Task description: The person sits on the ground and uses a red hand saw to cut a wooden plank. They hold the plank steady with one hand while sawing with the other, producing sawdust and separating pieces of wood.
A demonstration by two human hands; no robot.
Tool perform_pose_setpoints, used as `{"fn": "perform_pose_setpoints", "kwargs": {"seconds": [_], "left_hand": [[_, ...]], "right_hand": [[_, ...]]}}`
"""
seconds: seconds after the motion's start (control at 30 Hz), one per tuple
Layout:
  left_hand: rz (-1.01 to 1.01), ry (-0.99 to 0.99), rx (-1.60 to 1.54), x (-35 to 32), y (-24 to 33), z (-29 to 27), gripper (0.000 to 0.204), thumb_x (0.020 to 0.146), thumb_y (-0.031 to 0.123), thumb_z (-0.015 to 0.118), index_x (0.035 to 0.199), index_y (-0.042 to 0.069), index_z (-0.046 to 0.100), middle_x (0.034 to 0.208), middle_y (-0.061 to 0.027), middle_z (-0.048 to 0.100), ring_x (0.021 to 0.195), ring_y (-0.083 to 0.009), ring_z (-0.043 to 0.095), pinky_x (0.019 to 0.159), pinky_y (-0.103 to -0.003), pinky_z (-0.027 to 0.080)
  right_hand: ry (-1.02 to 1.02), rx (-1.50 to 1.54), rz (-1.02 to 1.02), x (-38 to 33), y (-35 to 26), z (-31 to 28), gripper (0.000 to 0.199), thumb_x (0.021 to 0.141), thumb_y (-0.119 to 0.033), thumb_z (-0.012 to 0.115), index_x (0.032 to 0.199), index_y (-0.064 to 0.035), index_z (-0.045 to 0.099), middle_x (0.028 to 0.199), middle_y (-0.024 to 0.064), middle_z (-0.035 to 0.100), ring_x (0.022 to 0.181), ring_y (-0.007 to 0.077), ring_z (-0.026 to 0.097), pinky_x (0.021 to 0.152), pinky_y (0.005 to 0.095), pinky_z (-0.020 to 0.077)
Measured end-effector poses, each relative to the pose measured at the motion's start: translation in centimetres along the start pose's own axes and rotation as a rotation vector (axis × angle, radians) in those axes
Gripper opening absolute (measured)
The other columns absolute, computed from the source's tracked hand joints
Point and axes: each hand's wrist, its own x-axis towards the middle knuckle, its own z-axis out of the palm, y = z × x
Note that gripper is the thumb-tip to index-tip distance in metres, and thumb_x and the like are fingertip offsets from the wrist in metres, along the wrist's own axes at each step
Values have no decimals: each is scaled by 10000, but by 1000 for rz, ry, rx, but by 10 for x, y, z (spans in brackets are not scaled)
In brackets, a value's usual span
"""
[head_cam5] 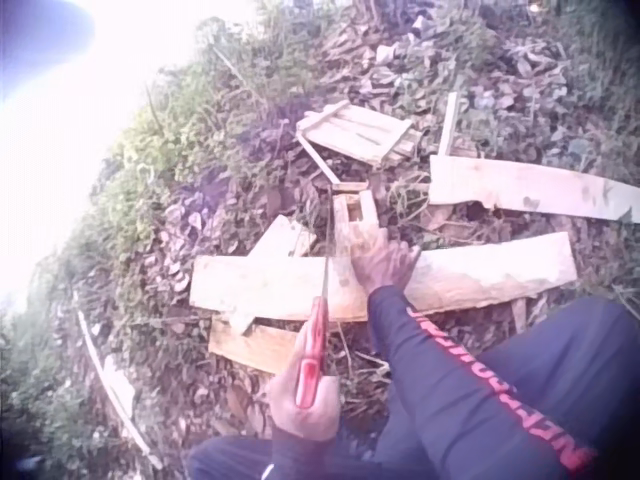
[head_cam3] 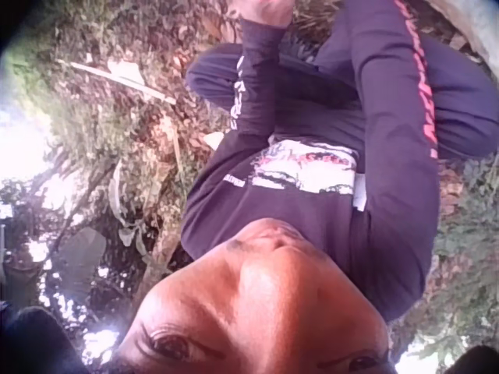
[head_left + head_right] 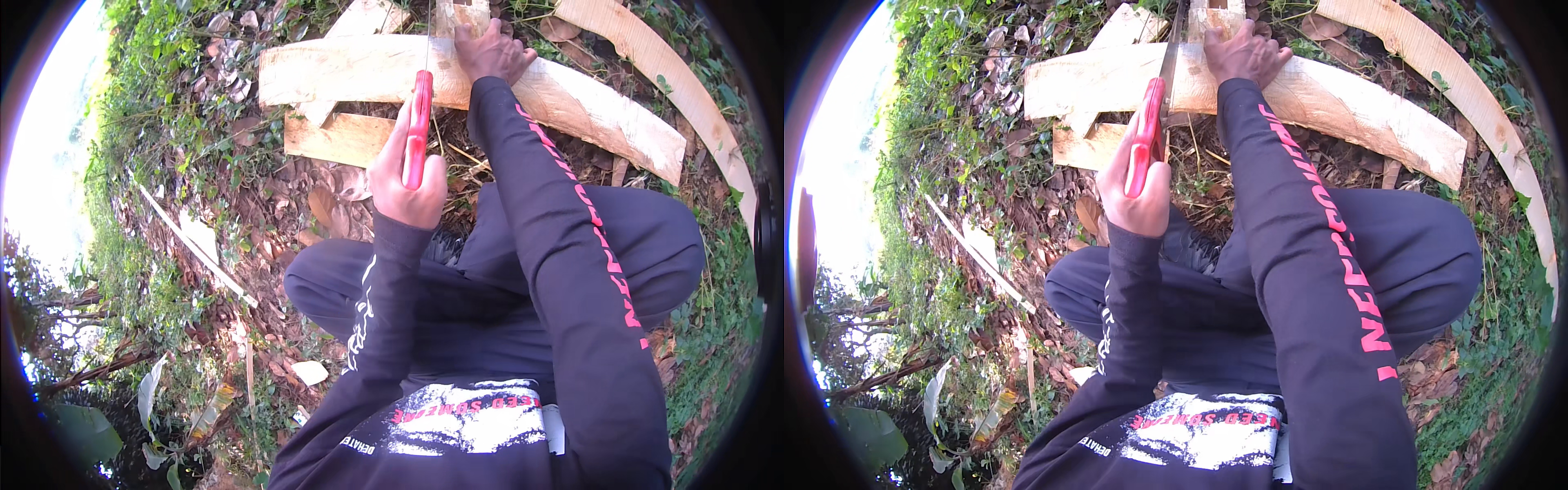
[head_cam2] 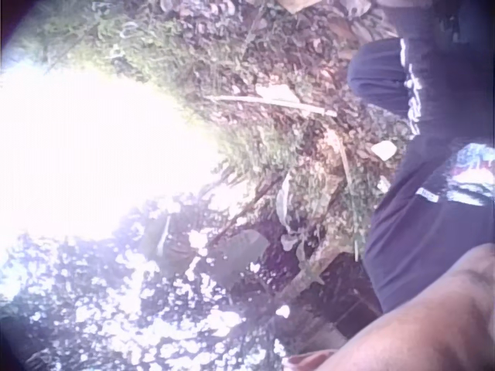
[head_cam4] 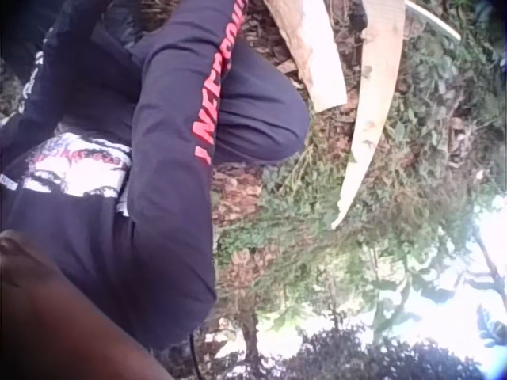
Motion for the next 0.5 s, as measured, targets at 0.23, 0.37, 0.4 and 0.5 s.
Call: {"fn": "perform_pose_setpoints", "kwargs": {"seconds": [0.23, 0.37, 0.4, 0.5], "left_hand": [[-223, 154, -18, -111, 41, -45, 601, 789, -124, 410, 1383, -119, 500, 1192, -218, 664, 874, -143, 631, 768, -230, 474], [-67, -6, -33, -26, 5, -11, 625, 753, -75, 480, 1377, -88, 514, 1119, -219, 687, 754, -169, 633, 730, -262, 507], [41, 4, -10, 3, 2, 6, 622, 762, -56, 504, 1384, -77, 515, 1064, -186, 691, 719, -140, 602, 694, -243, 492], [-106, -35, -34, -4, 14, -3, 631, 761, -49, 499, 1391, -63, 517, 1058, -165, 700, 695, -138, 586, 695, -241, 499]], "right_hand": [[-62, -22, 10, -1, 6, 5, 601, 885, -561, 434, 1218, -107, 643, 863, 157, 726, 935, 271, 663, 984, 447, 310], [109, -6, -27, 0, 8, 14, 604, 869, -554, 441, 1205, -96, 646, 918, 179, 736, 943, 295, 670, 994, 456, 306], [62, 6, -13, 7, 6, 11, 601, 864, -548, 443, 1196, -90, 647, 950, 191, 736, 945, 301, 673, 977, 447, 310], [54, 8, 18, 15, 2, 8, 583, 866, -548, 442, 1159, -91, 656, 933, 193, 732, 933, 295, 672, 955, 436, 313]]}}
